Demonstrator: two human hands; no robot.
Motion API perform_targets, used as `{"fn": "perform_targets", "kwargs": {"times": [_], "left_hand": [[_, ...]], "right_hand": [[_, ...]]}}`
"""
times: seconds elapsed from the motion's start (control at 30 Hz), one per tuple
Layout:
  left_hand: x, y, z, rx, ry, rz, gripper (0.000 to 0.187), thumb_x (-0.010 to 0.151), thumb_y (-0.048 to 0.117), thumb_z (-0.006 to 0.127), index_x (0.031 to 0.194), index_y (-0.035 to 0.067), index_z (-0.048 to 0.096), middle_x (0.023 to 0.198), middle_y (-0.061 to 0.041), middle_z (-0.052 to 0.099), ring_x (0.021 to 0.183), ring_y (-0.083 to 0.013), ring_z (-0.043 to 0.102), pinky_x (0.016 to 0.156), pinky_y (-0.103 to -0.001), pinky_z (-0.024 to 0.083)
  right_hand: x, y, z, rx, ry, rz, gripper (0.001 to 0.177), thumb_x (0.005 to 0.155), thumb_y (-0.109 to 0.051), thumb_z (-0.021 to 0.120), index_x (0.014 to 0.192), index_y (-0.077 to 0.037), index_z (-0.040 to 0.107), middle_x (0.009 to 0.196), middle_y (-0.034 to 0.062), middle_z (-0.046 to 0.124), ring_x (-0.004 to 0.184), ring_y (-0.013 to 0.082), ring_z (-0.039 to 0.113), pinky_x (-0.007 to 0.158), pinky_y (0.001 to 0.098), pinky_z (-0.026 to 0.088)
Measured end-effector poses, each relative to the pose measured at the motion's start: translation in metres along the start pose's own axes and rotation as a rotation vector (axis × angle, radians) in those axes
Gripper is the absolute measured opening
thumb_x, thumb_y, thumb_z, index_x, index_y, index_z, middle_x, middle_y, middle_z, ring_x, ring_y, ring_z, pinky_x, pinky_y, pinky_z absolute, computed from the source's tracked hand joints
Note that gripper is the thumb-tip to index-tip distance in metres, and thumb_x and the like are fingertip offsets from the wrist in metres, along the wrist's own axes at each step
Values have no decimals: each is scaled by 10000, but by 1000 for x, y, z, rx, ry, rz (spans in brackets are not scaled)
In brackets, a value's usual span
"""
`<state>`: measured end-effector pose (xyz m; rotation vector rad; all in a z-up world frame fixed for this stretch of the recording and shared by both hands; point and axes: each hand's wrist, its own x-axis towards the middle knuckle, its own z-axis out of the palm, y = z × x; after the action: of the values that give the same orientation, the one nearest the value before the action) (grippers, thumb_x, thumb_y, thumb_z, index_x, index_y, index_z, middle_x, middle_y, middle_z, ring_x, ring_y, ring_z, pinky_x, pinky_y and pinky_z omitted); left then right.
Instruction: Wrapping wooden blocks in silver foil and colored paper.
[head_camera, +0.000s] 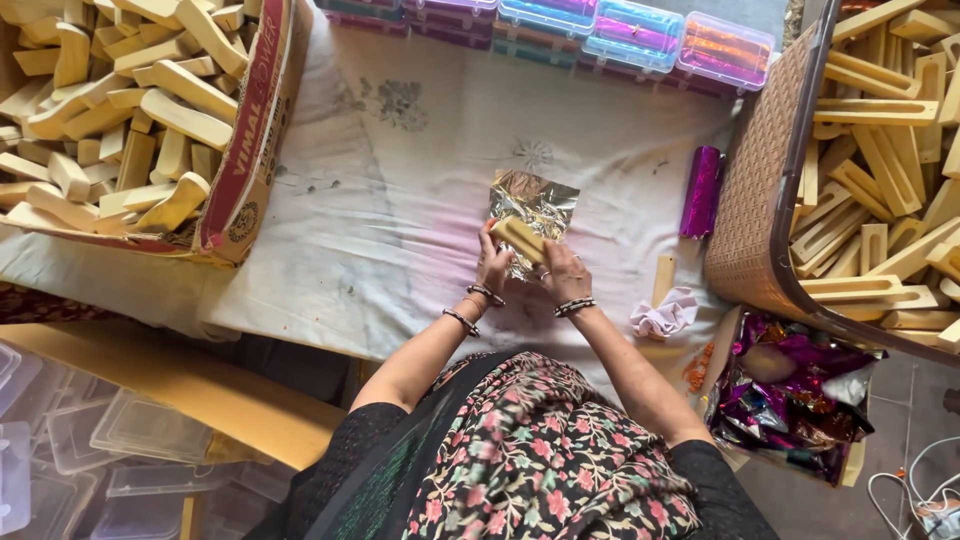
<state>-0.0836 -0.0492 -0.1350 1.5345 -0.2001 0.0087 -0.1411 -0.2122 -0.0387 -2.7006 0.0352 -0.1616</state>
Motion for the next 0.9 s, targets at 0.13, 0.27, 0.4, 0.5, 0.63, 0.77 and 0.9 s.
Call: {"fn": "perform_targets", "kwargs": {"times": [0.13, 0.27, 0.4, 0.5, 0.63, 0.77, 0.9], "left_hand": [[6, 14, -8, -176, 62, -153, 551, 1035, 315, 494, 1516, 74, 378, 1427, -157, 545, 1317, -287, 516, 1119, -386, 411], [12, 47, -28, 84, 76, -90, 498, 1098, 394, 381, 1447, 65, 518, 1452, -170, 584, 1345, -270, 537, 1145, -358, 399], [15, 32, -43, 76, 33, -95, 547, 1105, 430, 349, 1457, 53, 533, 1457, -177, 604, 1362, -293, 547, 1151, -367, 401], [12, 24, -38, 153, -79, -51, 601, 1114, 463, 296, 1535, 48, 401, 1556, -195, 478, 1450, -322, 447, 1199, -395, 358], [7, 8, -29, 333, -182, -10, 661, 1119, 491, 295, 1602, 41, 263, 1638, -209, 340, 1526, -374, 321, 1253, -463, 252], [13, 0, -38, 464, -214, 23, 736, 1025, 447, 569, 1602, 113, 254, 1647, -232, 258, 1543, -377, 256, 1261, -496, 270], [-1, 79, -50, 900, -299, 166, 885, 816, 372, 774, 1540, 176, 305, 1604, -224, 271, 1482, -386, 241, 1173, -623, 207]], "right_hand": [[-4, -11, -6, -1, -46, -106, 569, 874, -244, 734, 1407, -139, 566, 1207, 118, 667, 1032, 321, 668, 878, 462, 532], [-9, -13, -10, -70, -108, -157, 568, 872, -264, 741, 1403, -174, 559, 1246, 77, 657, 1115, 285, 648, 904, 463, 506], [-20, 19, 27, 13, -13, -240, 644, 858, -247, 741, 1458, -174, 519, 1399, 89, 593, 1299, 346, 545, 1086, 469, 449], [-18, 17, 30, 103, 71, -280, 698, 885, -203, 730, 1515, -120, 440, 1517, 163, 467, 1445, 431, 386, 1202, 527, 309], [-18, 12, 31, 104, -16, -257, 751, 841, -149, 720, 1519, -102, 401, 1541, 189, 422, 1459, 475, 298, 1212, 556, 242], [-14, 37, 60, 75, -21, -254, 789, 809, -97, 694, 1540, -109, 396, 1536, 157, 449, 1495, 441, 312, 1251, 564, 279], [-14, 28, 40, -56, -63, -265, 691, 843, -133, 731, 1481, -185, 471, 1494, 64, 524, 1506, 340, 353, 1176, 658, 256]]}}
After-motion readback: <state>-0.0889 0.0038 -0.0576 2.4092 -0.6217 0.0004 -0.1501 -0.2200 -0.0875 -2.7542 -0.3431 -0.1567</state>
